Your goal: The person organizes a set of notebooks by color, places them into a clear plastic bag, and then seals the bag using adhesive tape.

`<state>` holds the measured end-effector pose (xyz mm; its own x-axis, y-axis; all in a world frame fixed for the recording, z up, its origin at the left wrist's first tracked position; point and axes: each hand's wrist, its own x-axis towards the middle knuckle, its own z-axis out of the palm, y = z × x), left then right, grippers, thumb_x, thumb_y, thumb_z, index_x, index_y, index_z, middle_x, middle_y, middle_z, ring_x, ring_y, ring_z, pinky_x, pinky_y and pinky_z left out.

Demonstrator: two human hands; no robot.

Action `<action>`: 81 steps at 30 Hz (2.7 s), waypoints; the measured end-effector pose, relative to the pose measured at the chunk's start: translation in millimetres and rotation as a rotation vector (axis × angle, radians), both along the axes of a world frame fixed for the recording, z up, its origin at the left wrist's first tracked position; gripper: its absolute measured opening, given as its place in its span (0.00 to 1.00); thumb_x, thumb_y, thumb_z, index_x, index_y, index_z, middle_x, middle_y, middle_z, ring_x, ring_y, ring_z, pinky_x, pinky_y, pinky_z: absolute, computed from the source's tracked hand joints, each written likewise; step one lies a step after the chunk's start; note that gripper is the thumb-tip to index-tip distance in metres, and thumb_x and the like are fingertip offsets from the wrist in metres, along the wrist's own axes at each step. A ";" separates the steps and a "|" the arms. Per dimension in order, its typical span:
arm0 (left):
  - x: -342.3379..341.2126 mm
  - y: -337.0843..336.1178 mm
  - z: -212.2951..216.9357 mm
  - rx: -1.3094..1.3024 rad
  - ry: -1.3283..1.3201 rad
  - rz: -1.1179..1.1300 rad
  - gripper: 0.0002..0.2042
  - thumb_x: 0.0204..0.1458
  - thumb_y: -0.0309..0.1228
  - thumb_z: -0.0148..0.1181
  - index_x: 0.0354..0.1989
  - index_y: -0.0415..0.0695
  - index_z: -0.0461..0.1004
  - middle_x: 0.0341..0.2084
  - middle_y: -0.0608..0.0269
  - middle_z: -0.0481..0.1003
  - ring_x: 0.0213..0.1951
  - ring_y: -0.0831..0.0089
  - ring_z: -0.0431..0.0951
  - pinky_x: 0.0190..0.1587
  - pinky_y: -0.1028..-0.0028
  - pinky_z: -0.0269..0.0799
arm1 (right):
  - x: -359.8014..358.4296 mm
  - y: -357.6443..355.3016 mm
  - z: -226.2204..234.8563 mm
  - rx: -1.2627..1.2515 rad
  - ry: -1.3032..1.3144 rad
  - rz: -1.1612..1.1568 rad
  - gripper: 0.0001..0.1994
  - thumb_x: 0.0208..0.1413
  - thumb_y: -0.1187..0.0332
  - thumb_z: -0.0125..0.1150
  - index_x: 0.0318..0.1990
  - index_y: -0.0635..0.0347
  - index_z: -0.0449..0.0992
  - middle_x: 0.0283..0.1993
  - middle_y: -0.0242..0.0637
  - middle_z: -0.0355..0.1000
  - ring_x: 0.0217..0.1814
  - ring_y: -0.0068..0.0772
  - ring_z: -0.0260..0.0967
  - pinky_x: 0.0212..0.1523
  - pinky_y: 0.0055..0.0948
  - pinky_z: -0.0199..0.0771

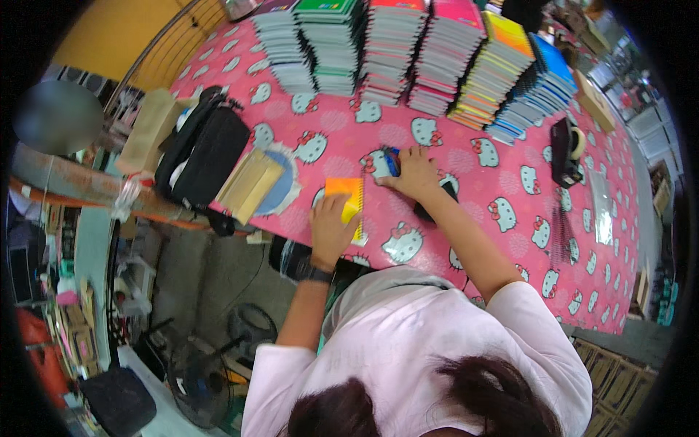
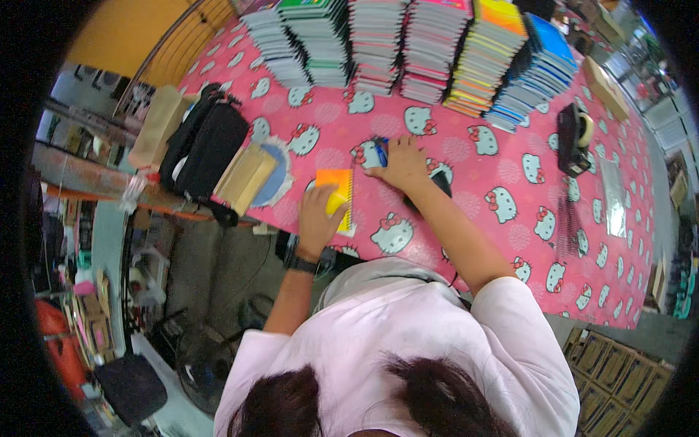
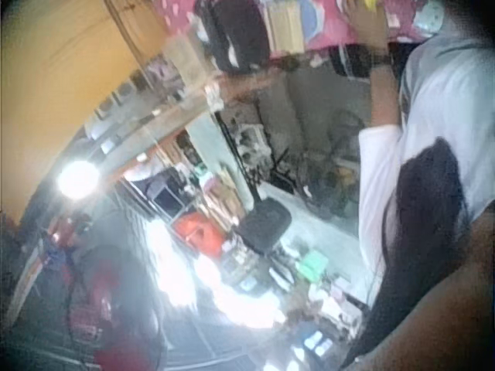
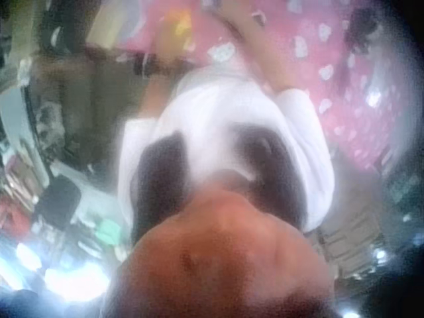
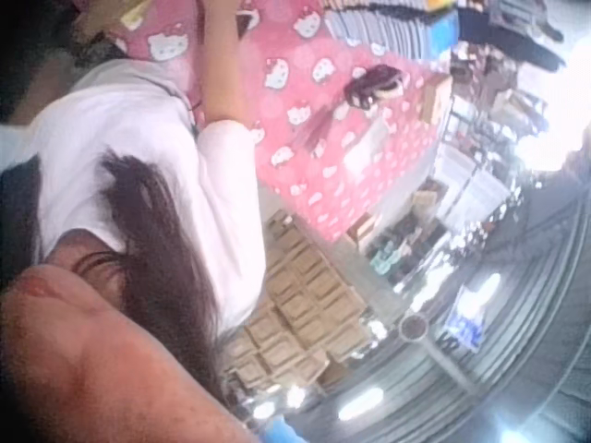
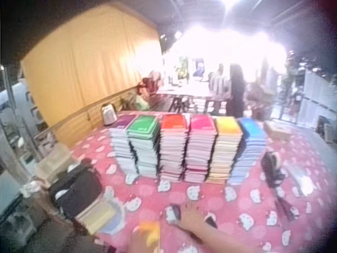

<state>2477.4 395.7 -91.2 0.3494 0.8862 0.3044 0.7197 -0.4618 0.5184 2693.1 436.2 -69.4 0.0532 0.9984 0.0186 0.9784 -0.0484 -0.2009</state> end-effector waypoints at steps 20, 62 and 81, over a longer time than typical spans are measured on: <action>10.2 88.7 -26.3 -0.386 -0.564 -0.100 0.13 0.52 0.42 0.52 0.29 0.43 0.70 0.18 0.63 0.67 0.24 0.74 0.67 0.34 0.71 0.59 | 0.6 -45.3 5.1 -1.132 1.944 -0.053 0.21 0.57 0.59 0.41 0.54 0.63 0.63 0.43 0.45 0.71 0.44 0.39 0.71 0.44 0.40 0.72; -71.8 56.6 10.6 -0.097 -0.334 0.435 0.17 0.59 0.40 0.39 0.30 0.38 0.69 0.22 0.43 0.72 0.29 0.44 0.72 0.30 0.54 0.63 | 2.3 -68.5 16.3 -0.109 0.195 0.241 0.21 0.44 0.65 0.57 0.46 0.63 0.66 0.36 0.43 0.70 0.39 0.43 0.69 0.39 0.34 0.69; -135.6 11.1 -11.5 -0.418 -1.181 0.576 0.18 0.59 0.40 0.43 0.26 0.39 0.71 0.13 0.72 0.62 0.16 0.83 0.60 0.20 0.81 0.54 | -85.4 80.7 -12.2 0.034 0.609 0.179 0.28 0.40 0.63 0.63 0.50 0.63 0.64 0.42 0.55 0.70 0.46 0.55 0.68 0.44 0.42 0.67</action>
<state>2341.8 406.8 -102.7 -0.3714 0.9143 -0.1615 -0.2061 0.0884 0.9745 2607.7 516.8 -81.6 -0.1039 0.9922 0.0693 0.6806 0.1218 -0.7225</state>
